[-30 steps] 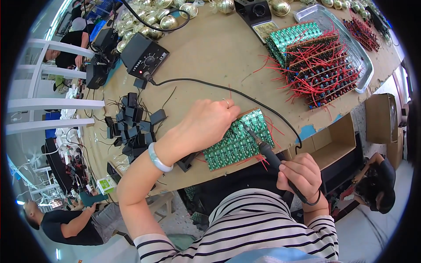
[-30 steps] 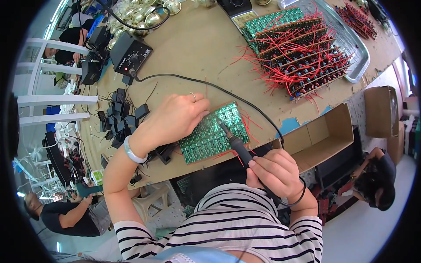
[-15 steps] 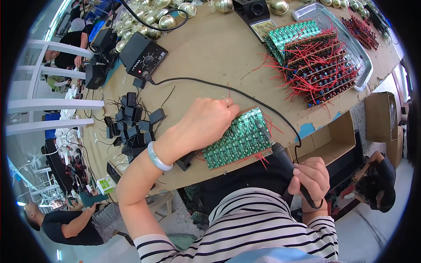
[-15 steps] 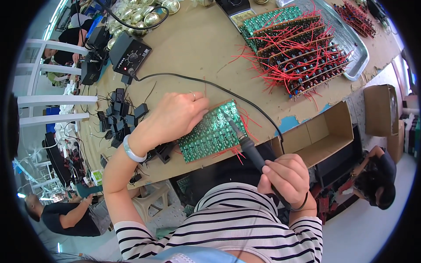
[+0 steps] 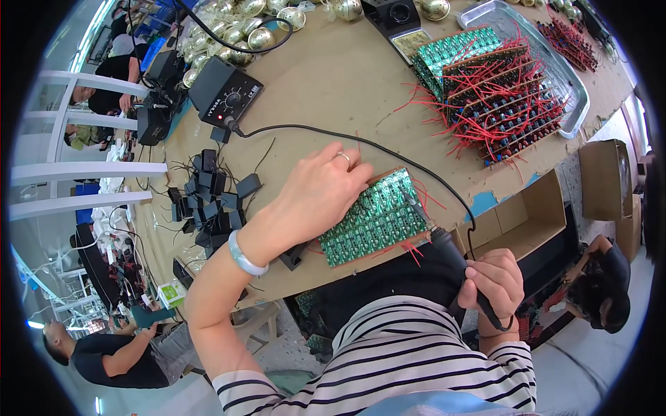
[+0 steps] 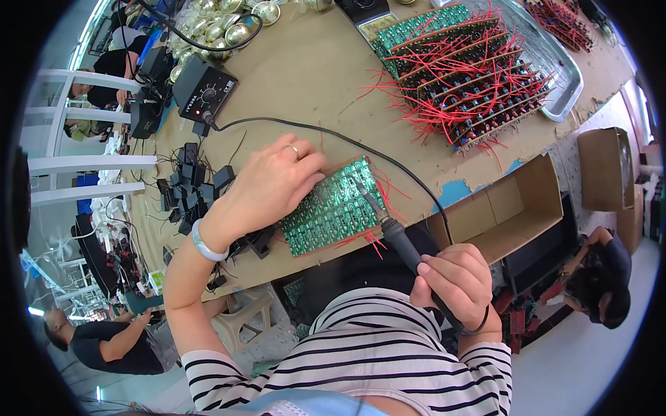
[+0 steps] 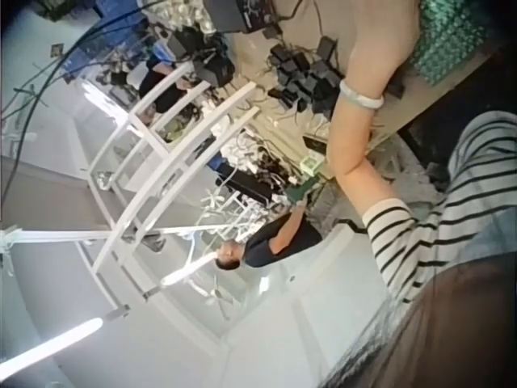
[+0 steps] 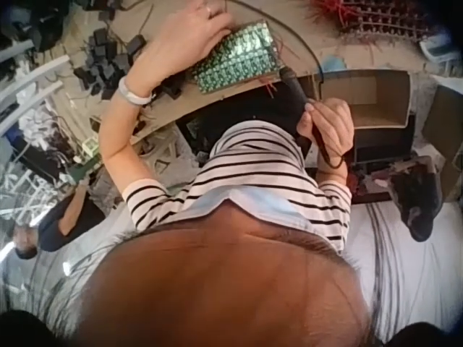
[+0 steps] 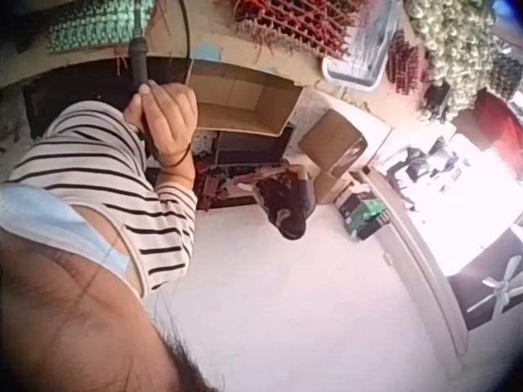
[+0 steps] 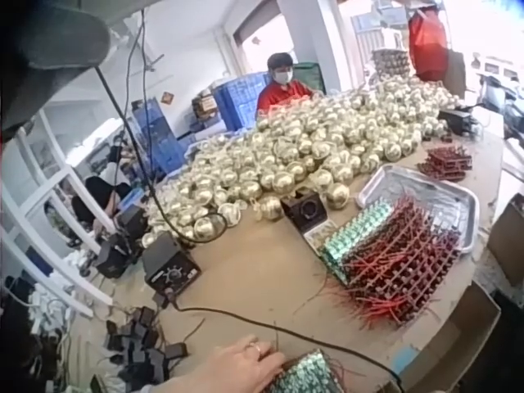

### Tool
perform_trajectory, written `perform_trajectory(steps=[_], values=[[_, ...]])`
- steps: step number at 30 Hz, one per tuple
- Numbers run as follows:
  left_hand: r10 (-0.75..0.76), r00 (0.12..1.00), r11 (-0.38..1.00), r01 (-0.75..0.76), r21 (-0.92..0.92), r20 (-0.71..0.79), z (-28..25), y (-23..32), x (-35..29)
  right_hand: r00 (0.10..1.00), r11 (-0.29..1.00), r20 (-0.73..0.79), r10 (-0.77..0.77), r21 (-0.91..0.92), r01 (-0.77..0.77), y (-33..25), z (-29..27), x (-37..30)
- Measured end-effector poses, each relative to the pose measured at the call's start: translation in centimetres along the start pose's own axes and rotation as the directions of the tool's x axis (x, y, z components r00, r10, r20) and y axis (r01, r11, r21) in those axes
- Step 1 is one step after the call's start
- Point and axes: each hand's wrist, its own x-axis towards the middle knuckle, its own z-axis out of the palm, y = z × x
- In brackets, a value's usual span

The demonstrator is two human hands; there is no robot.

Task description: Soldering small components and wires onto a green circuit board at a factory workbench.

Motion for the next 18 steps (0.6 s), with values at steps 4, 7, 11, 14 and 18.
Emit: perform_trajectory(steps=[4, 7, 11, 14, 18], values=[[0.142, 0.982, 0.988, -0.133, 0.079, -0.124, -0.1, 0.4, -1.5, 1.0, 1.0, -0.003, 0.009, -0.001, -0.009, 0.0, -0.1, 0.0], [0.218, 0.971, 0.972, -0.207, 0.111, -0.095, -0.3, 0.5, -2.0, 1.0, 1.0, 0.001, 0.001, 0.012, -0.001, 0.1, -0.1, -0.1], [0.289, 0.947, 0.956, -0.277, 0.1, -0.143, -0.4, 0.4, -1.8, 1.0, 1.0, 0.002, -0.01, 0.015, 0.009, -0.1, -0.2, 0.0], [0.191, 0.942, 0.964, -0.233, -0.13, -0.276, 0.7, -0.6, -1.7, 1.0, 1.0, 0.013, -0.016, 0.021, 0.016, -0.2, -0.2, 0.0], [0.158, 0.961, 0.972, -0.192, -0.136, -0.228, 1.3, -0.1, -1.9, 0.997, 0.998, 0.067, -0.032, 0.056, 0.028, 0.0, -0.3, -0.2]])
